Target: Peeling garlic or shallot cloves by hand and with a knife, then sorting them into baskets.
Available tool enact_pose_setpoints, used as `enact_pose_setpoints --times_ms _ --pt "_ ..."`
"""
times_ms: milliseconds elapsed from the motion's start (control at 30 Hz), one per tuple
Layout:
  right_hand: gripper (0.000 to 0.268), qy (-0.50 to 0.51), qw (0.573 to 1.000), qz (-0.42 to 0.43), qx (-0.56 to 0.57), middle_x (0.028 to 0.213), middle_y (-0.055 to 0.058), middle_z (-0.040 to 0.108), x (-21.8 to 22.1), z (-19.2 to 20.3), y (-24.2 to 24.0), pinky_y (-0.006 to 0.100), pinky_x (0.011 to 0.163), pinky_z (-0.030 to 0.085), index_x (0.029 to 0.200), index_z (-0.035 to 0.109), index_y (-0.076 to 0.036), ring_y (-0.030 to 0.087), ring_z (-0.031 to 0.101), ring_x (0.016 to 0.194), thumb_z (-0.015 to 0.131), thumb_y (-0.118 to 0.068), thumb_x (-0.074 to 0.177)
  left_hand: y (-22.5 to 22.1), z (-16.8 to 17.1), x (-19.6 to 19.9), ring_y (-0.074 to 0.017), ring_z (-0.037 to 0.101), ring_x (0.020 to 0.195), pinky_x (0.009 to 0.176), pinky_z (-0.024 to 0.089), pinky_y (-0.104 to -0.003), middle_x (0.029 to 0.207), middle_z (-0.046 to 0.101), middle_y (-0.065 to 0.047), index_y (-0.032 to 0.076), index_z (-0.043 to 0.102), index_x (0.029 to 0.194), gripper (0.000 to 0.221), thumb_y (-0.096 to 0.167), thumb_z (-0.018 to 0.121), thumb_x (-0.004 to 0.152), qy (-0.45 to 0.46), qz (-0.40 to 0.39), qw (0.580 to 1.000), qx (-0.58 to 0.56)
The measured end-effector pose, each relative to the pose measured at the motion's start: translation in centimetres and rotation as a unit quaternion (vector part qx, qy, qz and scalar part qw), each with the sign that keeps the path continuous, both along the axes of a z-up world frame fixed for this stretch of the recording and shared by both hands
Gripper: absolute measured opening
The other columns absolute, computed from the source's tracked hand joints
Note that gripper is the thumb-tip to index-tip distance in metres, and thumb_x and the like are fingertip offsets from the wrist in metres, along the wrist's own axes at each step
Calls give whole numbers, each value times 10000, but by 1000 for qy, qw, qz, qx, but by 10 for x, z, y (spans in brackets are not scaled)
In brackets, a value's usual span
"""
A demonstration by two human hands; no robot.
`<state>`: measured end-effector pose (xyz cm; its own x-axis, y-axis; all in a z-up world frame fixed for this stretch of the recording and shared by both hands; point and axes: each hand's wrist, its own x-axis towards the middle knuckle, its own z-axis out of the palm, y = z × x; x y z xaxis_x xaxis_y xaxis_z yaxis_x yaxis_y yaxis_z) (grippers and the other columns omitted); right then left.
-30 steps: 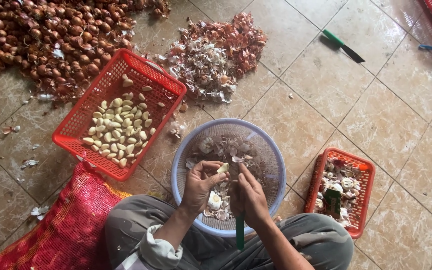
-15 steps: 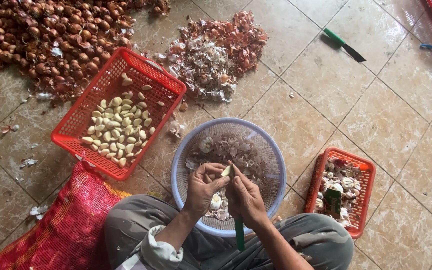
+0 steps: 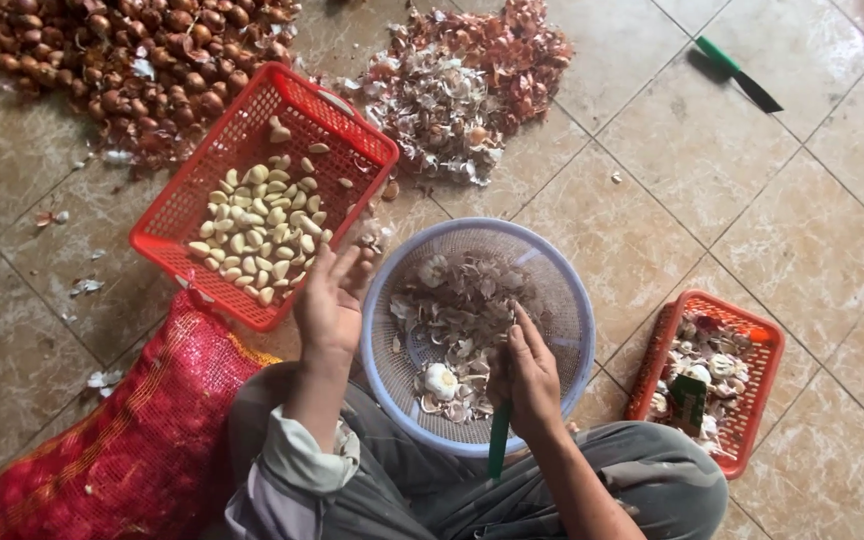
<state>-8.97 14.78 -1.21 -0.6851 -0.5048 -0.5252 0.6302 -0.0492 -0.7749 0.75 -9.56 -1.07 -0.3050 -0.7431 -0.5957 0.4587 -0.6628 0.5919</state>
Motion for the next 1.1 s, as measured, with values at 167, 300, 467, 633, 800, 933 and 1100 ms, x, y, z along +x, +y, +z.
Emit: enact_pose_setpoints --times_ms 167,300,467,633,800,933,1100 --pt "527 27 999 -15 8 596 77 514 -18 12 6 277 249 411 1599 361 -178 114 420 334 432 -309 1093 43 -6 -14 -300 769 876 732 657 -359 1036 749 -178 41 674 1160 293 234 737 948 -191 -293 901 -257" --pt "504 68 994 -74 -45 624 87 479 -39 29 15 291 268 446 1601 350 -185 121 401 353 408 -331 1122 76 -100 -3 -292 751 910 772 609 -410 965 738 -100 166 765 1018 212 349 721 921 -361 -615 441 -546" --pt "519 85 990 -97 -54 642 85 475 -43 36 18 288 272 440 1602 345 -164 116 384 365 414 -346 1121 142 -132 2 -352 656 1029 810 567 -466 1181 587 -141 221 626 1316 532 336 795 825 -251 -667 295 -637" --pt "507 95 989 -98 -62 632 90 464 -44 34 19 291 276 444 1588 369 -161 122 376 356 424 -345 1119 148 -155 -14 -343 673 816 592 605 -392 1026 527 -130 108 688 951 117 105 747 850 -177 -573 300 -742" --pt "513 108 987 -109 -52 635 89 474 -47 36 23 296 277 438 1582 376 -136 115 369 362 427 -353 1121 116 -159 -42 -258 755 898 862 588 -326 849 779 -50 173 801 875 312 -61 595 861 -208 -508 646 -530" --pt "508 102 987 -114 -58 646 91 476 -48 39 25 296 289 443 1576 390 -147 121 376 365 440 -359 1117 98 -127 -44 -236 759 906 846 589 -331 869 786 -50 172 801 931 253 -29 680 834 -218 -449 710 -496" --pt "509 113 985 -118 -51 643 80 467 -49 38 28 298 301 448 1572 400 -141 115 378 368 443 -362 1115 109 -120 -42 -449 668 1100 963 551 -536 1172 688 -214 116 676 1298 565 -3 771 754 -189 -558 605 -536"
